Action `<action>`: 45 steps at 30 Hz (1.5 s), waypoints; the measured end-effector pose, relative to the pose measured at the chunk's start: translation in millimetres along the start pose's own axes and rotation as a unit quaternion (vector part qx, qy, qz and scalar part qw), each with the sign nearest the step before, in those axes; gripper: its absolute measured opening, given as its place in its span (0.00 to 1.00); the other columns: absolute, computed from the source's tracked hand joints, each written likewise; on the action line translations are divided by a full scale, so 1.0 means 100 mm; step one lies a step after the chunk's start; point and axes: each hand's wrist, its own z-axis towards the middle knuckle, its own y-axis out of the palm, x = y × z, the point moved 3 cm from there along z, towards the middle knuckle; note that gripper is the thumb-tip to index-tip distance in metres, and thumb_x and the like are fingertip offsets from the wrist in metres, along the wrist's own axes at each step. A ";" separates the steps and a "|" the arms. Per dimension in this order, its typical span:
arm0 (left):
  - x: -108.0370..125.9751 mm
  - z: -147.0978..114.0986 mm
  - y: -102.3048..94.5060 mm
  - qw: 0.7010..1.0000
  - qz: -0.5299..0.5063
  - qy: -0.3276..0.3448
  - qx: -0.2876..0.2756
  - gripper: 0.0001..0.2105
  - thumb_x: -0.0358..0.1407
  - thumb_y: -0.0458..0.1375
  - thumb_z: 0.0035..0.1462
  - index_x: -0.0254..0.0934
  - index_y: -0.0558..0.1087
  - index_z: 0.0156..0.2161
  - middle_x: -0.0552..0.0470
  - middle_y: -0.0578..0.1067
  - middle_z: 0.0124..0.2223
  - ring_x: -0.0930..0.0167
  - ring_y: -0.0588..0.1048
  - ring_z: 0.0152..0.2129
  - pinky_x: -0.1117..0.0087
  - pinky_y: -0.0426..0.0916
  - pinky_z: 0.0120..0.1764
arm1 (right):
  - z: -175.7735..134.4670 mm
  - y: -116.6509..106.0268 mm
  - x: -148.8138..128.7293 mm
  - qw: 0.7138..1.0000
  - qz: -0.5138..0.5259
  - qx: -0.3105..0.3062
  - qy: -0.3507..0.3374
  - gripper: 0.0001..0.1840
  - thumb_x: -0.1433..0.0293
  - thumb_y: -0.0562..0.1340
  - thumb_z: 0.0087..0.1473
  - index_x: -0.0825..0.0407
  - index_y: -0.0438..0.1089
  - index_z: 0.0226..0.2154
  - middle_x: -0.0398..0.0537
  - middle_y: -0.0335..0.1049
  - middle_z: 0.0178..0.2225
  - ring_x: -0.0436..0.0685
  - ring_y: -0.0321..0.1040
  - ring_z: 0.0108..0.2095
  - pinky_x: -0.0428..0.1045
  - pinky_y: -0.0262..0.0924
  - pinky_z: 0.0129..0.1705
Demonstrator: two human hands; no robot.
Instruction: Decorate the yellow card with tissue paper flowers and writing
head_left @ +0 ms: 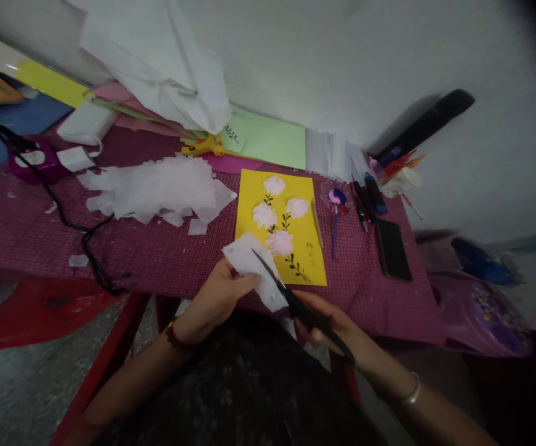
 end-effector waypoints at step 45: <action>-0.13 0.04 -0.02 0.998 -0.063 -0.020 0.006 0.18 0.29 0.69 0.40 0.35 0.76 0.40 0.50 0.81 0.38 0.71 0.77 0.29 0.71 0.71 0.35 | 0.08 0.11 -0.01 0.997 -0.009 0.041 0.057 0.37 0.51 0.65 0.50 0.48 0.61 0.58 0.43 0.63 0.28 0.48 0.56 0.23 0.45 0.56 0.23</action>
